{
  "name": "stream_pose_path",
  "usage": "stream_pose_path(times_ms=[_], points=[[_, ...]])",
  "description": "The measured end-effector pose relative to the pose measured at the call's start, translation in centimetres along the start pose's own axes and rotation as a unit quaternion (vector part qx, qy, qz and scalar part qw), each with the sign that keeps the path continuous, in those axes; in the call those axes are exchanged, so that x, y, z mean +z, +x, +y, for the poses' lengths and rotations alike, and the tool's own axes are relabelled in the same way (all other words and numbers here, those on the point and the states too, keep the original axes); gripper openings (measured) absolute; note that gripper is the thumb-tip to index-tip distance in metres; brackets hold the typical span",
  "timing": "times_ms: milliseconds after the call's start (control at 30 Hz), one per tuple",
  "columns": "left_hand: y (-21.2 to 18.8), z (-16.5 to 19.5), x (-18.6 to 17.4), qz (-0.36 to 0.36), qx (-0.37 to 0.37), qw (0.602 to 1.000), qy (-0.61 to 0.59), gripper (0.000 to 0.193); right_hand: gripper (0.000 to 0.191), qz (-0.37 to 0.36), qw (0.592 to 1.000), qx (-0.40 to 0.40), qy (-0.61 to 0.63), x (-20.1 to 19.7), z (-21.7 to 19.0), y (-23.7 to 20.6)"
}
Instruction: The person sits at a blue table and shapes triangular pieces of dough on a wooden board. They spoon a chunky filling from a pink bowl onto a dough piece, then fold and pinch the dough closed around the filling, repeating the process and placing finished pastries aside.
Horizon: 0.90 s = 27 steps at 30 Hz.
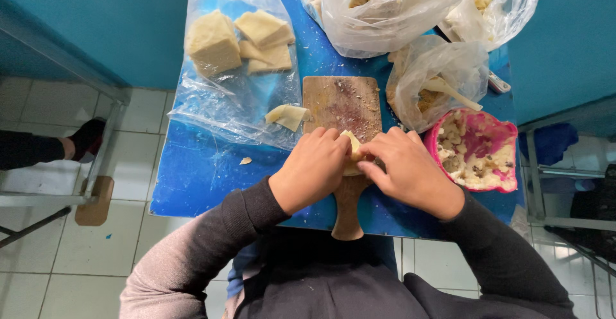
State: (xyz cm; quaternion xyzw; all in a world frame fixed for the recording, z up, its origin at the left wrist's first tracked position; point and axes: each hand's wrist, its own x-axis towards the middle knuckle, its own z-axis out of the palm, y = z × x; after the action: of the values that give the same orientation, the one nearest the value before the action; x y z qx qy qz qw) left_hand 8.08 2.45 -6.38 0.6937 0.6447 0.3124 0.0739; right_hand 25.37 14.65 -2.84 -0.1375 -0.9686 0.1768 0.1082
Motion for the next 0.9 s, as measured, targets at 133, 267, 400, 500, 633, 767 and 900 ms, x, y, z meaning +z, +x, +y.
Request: stream_pose_path(times_ms=[133,267,400,500,633,767,900], points=[[0.6,-0.7,0.3,-0.038,-0.003,0.999,0.002,0.008,0.009,0.019,0.998,0.047,-0.035,0.9,-0.1,0.6],[1.0,-1.6,0.0,-0.038,0.004,0.996,-0.08,0.011,0.01,0.002,0.993,0.114,0.005,1.7,0.2,1.0],[0.9,-2.3,-0.9,-0.011,0.042,0.988,-0.145,0.01,0.01,0.046,0.995,0.072,0.058,1.5,0.1,0.7],[0.8,-2.1,-1.3,-0.054,0.035,0.988,-0.141,0.005,0.01,0.06,0.997,-0.002,0.044,1.2,-0.6,0.4],[0.3,-1.6,-2.0,-0.06,0.053,0.987,-0.139,0.016,0.026,0.037,0.999,-0.025,0.014,0.3,-1.4,-0.2],[0.0,-1.1,-2.5,-0.071,0.043,0.983,-0.166,0.011,0.017,0.033,0.999,-0.002,0.031,0.3,-1.6,-0.3],[-0.1,-0.7,-2.4,-0.054,0.021,0.986,-0.157,0.017,0.012,0.037,0.996,0.046,0.061,0.9,-1.2,-0.4]])
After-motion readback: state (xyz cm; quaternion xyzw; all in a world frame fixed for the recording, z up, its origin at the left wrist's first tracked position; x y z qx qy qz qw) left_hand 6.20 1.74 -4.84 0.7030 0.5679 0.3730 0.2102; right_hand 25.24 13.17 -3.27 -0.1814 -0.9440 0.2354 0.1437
